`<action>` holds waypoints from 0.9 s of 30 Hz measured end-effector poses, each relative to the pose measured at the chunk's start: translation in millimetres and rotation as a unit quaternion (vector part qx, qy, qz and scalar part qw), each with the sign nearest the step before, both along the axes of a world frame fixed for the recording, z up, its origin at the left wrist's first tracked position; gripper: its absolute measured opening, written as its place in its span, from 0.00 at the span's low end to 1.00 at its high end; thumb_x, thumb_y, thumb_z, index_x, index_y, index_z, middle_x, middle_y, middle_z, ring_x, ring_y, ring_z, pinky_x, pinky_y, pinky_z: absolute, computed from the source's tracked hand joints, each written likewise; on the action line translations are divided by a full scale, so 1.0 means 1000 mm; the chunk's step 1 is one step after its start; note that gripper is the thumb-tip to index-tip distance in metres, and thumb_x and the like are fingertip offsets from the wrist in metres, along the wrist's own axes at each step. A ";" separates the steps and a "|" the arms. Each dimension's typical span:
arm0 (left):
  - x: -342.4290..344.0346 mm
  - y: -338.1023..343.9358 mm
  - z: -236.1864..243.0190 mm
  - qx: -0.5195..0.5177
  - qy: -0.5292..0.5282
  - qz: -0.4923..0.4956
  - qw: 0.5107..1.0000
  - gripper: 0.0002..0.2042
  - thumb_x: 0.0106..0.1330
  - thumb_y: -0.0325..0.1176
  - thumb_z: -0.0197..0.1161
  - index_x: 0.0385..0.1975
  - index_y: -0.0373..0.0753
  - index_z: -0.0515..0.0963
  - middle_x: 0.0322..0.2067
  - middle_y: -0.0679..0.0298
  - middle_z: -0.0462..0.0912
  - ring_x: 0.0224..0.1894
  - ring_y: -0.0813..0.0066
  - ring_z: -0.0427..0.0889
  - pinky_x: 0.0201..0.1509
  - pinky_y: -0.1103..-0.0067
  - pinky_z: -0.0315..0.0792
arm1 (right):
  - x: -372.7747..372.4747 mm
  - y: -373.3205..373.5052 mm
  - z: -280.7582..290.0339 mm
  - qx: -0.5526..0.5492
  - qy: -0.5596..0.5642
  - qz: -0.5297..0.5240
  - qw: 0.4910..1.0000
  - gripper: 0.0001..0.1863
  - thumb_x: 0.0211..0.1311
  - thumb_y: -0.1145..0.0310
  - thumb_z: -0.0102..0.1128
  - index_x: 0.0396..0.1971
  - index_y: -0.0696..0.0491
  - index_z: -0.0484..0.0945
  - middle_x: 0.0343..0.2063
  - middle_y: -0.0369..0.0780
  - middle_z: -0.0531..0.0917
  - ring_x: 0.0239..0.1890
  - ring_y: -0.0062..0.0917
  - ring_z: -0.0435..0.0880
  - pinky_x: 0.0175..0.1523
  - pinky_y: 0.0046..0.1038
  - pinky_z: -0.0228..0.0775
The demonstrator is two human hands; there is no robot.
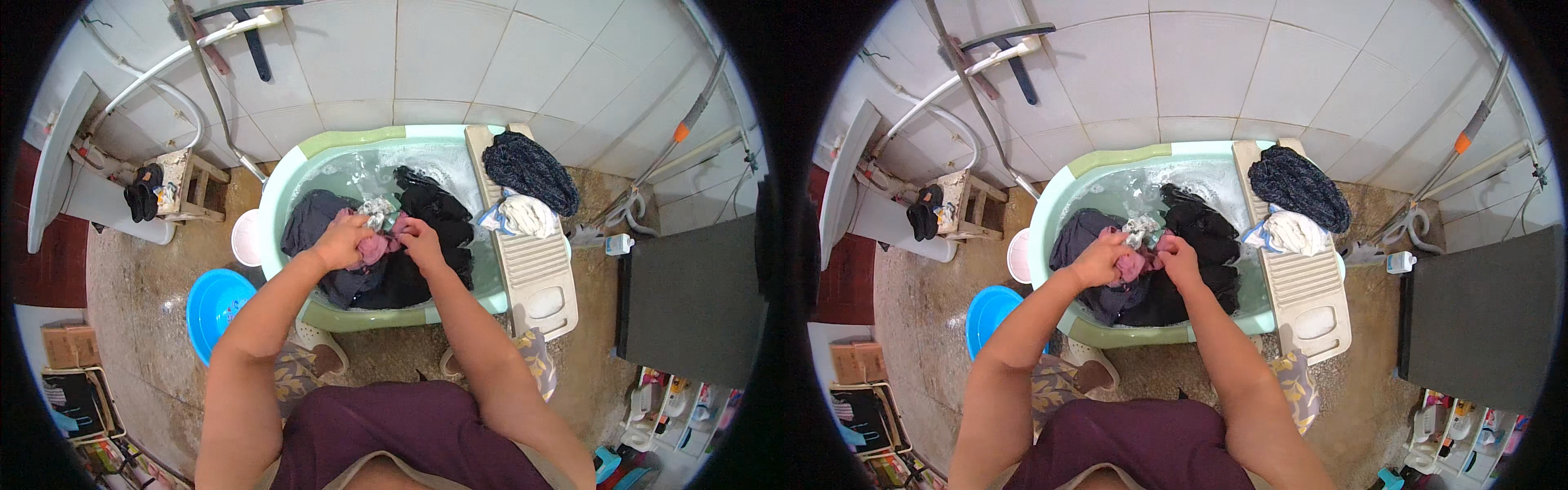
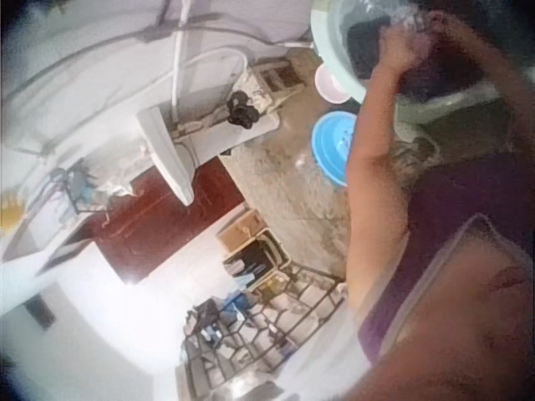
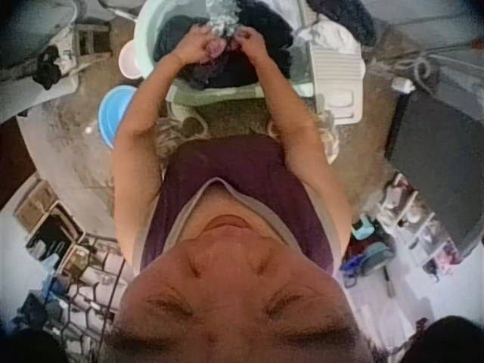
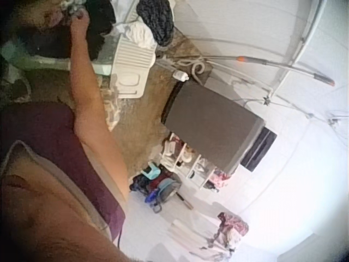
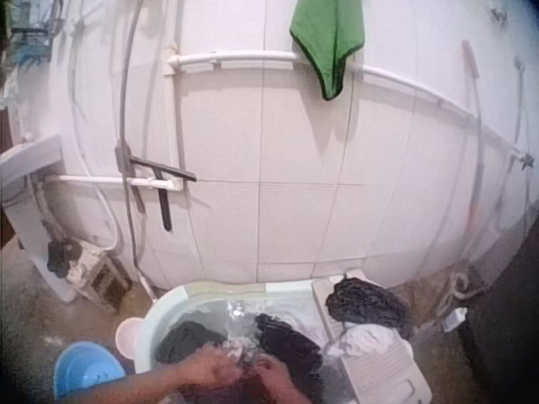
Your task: The person washes clothes by hand in a basin of soapy water, dipping, rubbing, and wringing out a dark garment and a pink garment one at a time.
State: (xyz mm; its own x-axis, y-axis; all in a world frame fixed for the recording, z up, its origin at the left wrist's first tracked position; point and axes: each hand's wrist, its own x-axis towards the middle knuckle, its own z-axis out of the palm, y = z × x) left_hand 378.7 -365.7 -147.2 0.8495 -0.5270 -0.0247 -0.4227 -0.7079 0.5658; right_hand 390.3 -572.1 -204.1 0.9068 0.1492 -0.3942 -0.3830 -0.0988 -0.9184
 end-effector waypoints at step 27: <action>-0.025 0.003 -0.162 0.239 0.268 -0.010 0.933 0.15 0.51 0.26 0.52 0.39 0.41 0.79 0.51 0.54 0.72 0.57 0.58 0.67 0.57 0.66 0.63 | 0.025 0.042 -0.167 -0.283 -0.108 0.254 0.918 0.20 0.48 0.58 0.60 0.32 0.61 0.77 0.32 0.50 0.80 0.39 0.42 0.78 0.47 0.38 0.68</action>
